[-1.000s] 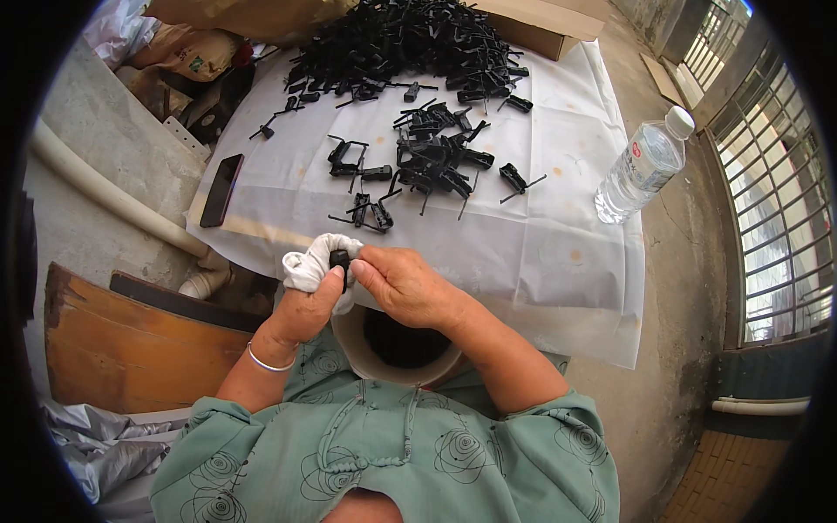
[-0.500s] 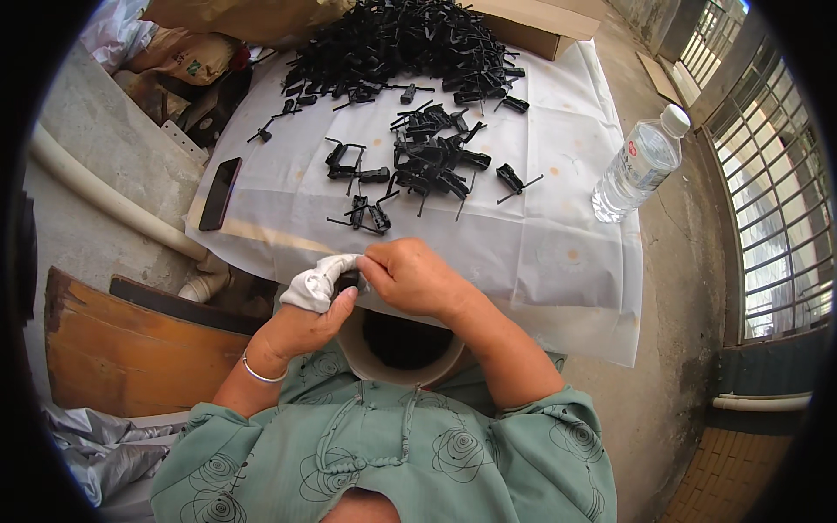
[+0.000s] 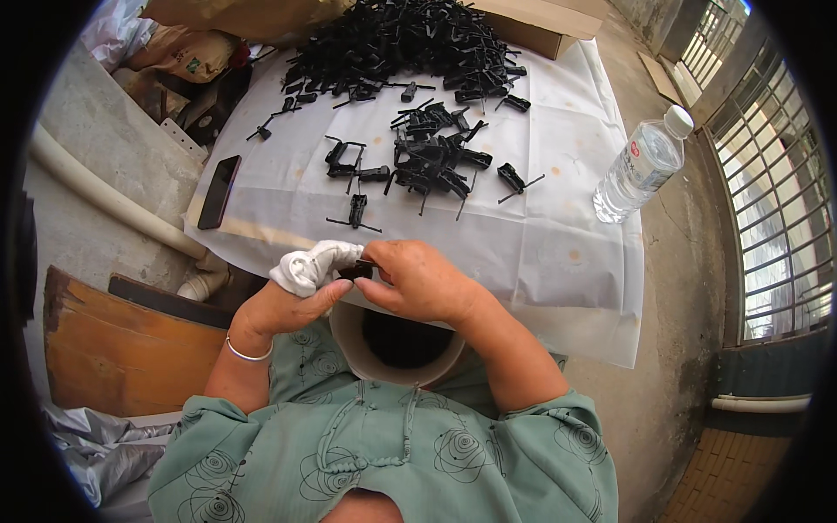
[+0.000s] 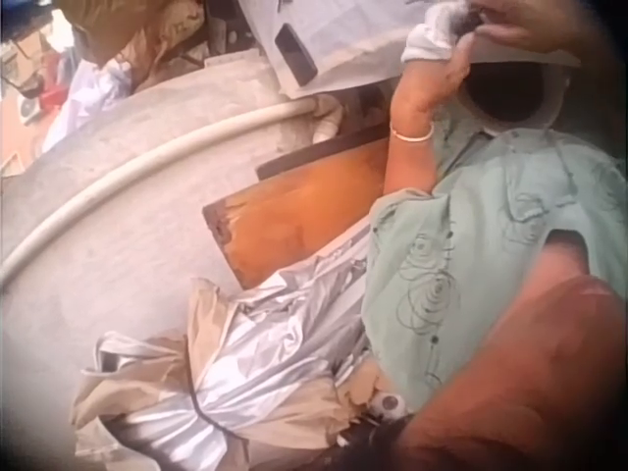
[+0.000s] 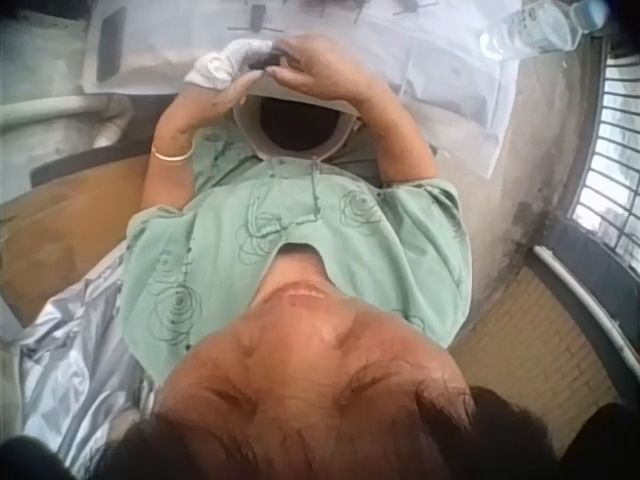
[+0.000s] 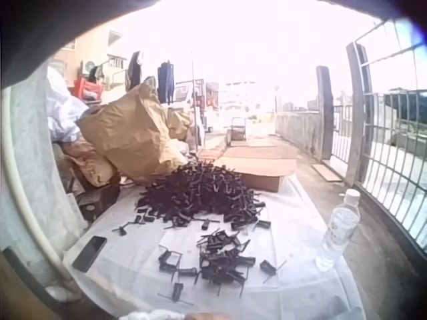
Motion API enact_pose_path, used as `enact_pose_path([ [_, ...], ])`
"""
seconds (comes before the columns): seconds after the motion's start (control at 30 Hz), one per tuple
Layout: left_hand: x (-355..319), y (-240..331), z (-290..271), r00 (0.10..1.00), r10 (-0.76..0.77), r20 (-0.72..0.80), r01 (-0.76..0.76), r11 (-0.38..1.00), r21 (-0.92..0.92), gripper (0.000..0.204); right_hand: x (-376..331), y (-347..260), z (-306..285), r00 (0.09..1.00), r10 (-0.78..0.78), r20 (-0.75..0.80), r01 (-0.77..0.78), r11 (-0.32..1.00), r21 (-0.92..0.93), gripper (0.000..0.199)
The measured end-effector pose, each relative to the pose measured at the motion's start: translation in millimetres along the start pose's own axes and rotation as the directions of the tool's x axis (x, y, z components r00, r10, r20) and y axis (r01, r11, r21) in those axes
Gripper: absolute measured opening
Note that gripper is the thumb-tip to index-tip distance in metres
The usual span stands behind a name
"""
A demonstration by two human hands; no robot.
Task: Wiping and cleaning small black plastic industrial components with a white cloth at a workstation.
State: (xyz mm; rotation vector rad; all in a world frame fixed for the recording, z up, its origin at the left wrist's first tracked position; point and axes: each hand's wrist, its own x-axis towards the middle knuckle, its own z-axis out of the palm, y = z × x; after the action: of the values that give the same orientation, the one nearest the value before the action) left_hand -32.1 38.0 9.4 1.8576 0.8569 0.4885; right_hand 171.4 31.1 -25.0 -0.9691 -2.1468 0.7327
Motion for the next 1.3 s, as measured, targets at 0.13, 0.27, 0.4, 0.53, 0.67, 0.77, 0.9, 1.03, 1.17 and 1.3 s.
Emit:
enact_pose_path([
  [0.13,1,-13,8,0.993,-0.090,-0.074,0.046,0.887,-0.460,0.023,2,-5,1,0.990,0.124,-0.064,-0.107,0.971,0.213,0.027],
  [0.27,12,-22,29,0.924,-0.019,-0.381,-0.148,0.903,-0.404,0.023,0,-22,10,0.965,-0.036,-0.259,0.068,0.991,0.114,0.023],
  [0.4,6,-22,36,0.918,-0.200,-0.343,-0.026,0.832,-0.555,0.023,1,-15,30,0.888,-0.113,-0.445,0.148,0.988,0.043,0.013],
  [0.53,-2,-20,34,0.968,-0.129,-0.217,-0.042,0.767,-0.641,0.024,3,-12,28,0.884,0.136,-0.447,-0.054,0.980,0.191,0.012],
  [0.67,1,-29,38,0.907,-0.111,-0.406,-0.045,0.933,-0.357,0.028,3,-10,19,0.958,0.138,-0.252,-0.066,0.959,0.274,0.018],
  [0.77,0,-22,40,0.889,-0.084,-0.450,-0.010,0.979,-0.204,0.029,2,-8,21,0.981,0.154,-0.115,-0.124,0.965,0.229,0.025],
  [0.9,3,-23,48,0.813,0.166,-0.558,-0.177,0.984,0.034,0.027,1,-1,35,0.962,0.257,-0.090,-0.211,0.912,0.352,0.026],
  [1.03,0,-18,45,0.834,0.205,-0.512,-0.149,0.977,0.150,0.030,2,-1,40,0.950,0.291,-0.114,-0.215,0.873,0.439,0.027],
  [1.17,4,-17,38,0.874,0.049,-0.484,-0.189,0.951,-0.244,0.029,2,-7,14,0.945,0.317,-0.087,-0.273,0.904,0.330,0.025],
  [1.3,1,-19,28,0.900,-0.122,-0.419,-0.131,0.840,-0.526,0.025,-2,4,10,0.989,0.141,-0.039,-0.138,0.989,0.059,0.011],
])
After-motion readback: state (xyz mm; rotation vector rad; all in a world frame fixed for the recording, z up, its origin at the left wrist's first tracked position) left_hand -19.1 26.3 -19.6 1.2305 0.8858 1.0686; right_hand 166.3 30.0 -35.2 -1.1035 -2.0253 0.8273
